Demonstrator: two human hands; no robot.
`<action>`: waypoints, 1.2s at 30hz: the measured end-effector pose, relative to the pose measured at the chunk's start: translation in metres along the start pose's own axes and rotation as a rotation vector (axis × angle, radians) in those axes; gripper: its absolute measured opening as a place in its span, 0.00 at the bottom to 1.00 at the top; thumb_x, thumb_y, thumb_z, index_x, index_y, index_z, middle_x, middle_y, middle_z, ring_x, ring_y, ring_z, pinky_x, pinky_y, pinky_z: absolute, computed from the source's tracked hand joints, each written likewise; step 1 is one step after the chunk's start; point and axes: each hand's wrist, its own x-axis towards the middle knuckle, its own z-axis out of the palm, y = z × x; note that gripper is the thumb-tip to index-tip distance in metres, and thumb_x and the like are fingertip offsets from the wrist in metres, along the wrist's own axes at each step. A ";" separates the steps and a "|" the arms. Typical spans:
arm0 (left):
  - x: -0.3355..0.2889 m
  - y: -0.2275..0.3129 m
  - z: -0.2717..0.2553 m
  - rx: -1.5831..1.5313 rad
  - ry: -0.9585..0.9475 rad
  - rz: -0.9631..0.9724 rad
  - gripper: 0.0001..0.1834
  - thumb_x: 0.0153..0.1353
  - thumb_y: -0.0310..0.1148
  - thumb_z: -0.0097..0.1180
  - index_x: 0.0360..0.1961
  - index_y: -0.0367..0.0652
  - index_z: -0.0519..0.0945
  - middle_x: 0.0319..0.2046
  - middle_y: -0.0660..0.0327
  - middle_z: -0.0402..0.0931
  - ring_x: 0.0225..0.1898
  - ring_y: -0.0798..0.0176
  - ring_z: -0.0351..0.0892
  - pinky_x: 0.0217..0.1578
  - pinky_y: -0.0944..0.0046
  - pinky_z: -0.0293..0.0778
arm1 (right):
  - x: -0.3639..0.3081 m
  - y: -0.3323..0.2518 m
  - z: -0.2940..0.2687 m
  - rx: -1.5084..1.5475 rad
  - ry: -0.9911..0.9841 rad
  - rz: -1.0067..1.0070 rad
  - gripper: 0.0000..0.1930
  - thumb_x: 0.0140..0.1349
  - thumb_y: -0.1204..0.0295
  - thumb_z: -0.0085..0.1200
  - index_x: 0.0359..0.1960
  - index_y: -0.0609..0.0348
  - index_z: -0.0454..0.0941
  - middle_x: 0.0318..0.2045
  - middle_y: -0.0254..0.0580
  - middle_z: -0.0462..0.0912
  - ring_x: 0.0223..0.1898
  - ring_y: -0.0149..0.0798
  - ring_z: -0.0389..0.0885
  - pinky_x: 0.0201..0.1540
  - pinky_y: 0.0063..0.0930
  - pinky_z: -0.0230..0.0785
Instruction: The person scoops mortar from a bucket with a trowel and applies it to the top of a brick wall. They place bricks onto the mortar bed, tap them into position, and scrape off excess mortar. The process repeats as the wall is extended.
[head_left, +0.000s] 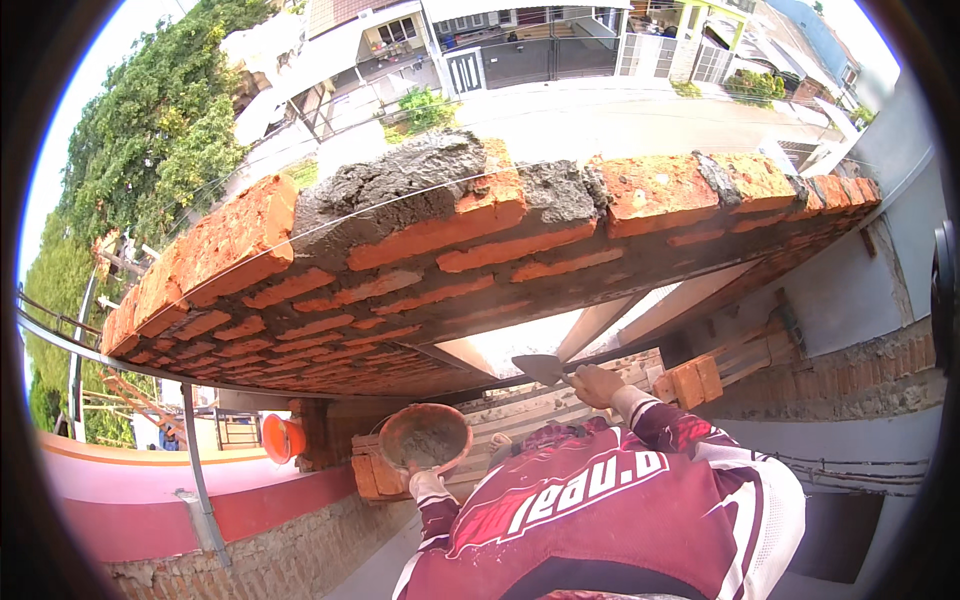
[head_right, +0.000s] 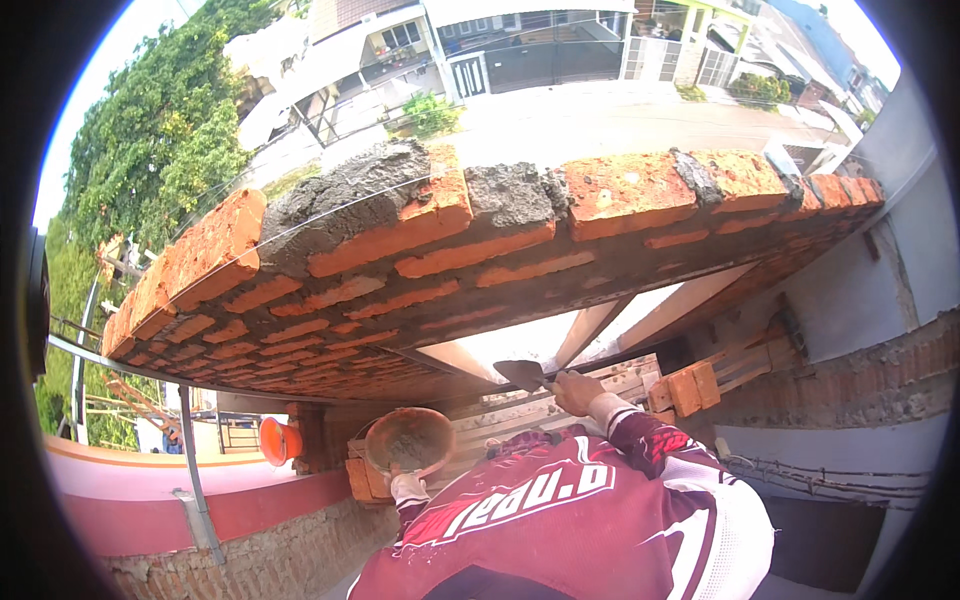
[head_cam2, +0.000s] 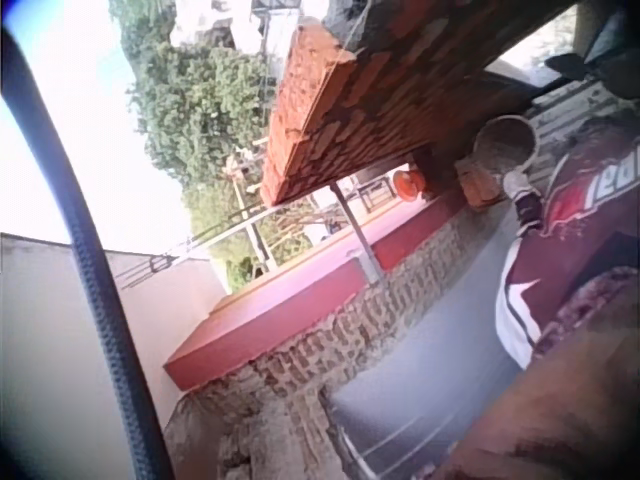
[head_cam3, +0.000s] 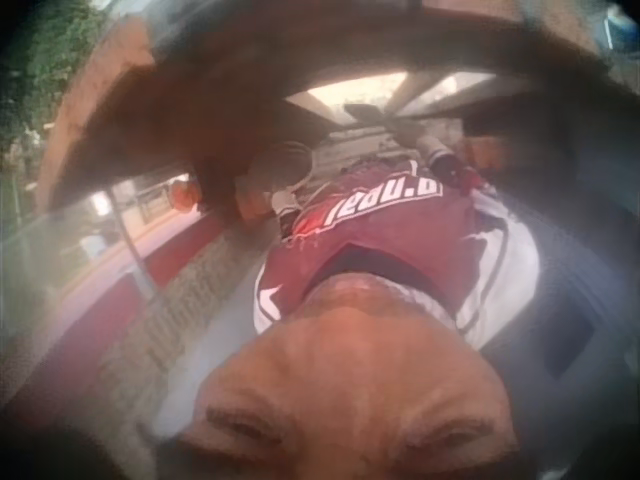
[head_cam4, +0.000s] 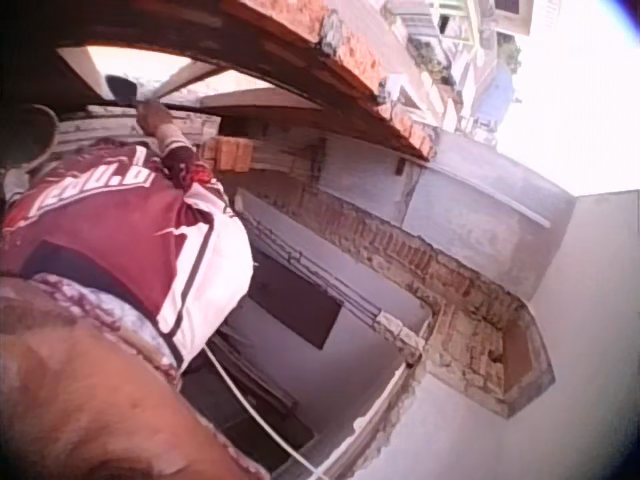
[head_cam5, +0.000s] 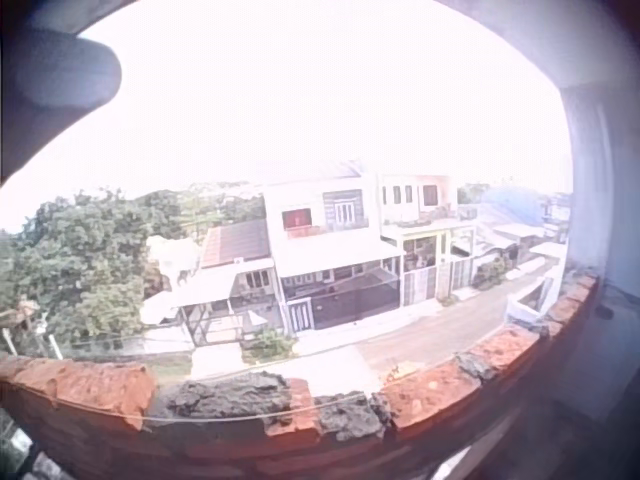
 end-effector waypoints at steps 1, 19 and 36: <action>-0.024 0.002 0.022 0.031 0.061 0.166 0.33 0.58 0.48 0.65 0.61 0.41 0.76 0.47 0.51 0.82 0.36 0.49 0.83 0.36 0.44 0.79 | 0.002 0.000 -0.010 0.012 0.014 -0.062 0.21 0.68 0.56 0.48 0.52 0.59 0.74 0.46 0.60 0.83 0.49 0.61 0.83 0.51 0.55 0.73; -0.359 0.055 0.171 0.092 -0.163 0.914 0.20 0.50 0.18 0.51 0.44 0.35 0.86 0.23 0.73 0.73 0.22 0.80 0.65 0.25 0.74 0.62 | 0.028 -0.078 -0.124 -0.248 -0.176 -0.854 0.14 0.63 0.67 0.50 0.47 0.57 0.80 0.32 0.55 0.87 0.36 0.55 0.89 0.37 0.48 0.81; -0.328 0.083 0.186 0.245 -0.551 0.901 0.26 0.47 0.12 0.47 0.49 0.29 0.84 0.44 0.68 0.83 0.31 0.79 0.73 0.32 0.77 0.69 | 0.042 -0.119 -0.136 -0.583 0.174 -0.682 0.10 0.61 0.64 0.56 0.34 0.53 0.87 0.32 0.43 0.88 0.35 0.45 0.90 0.37 0.41 0.82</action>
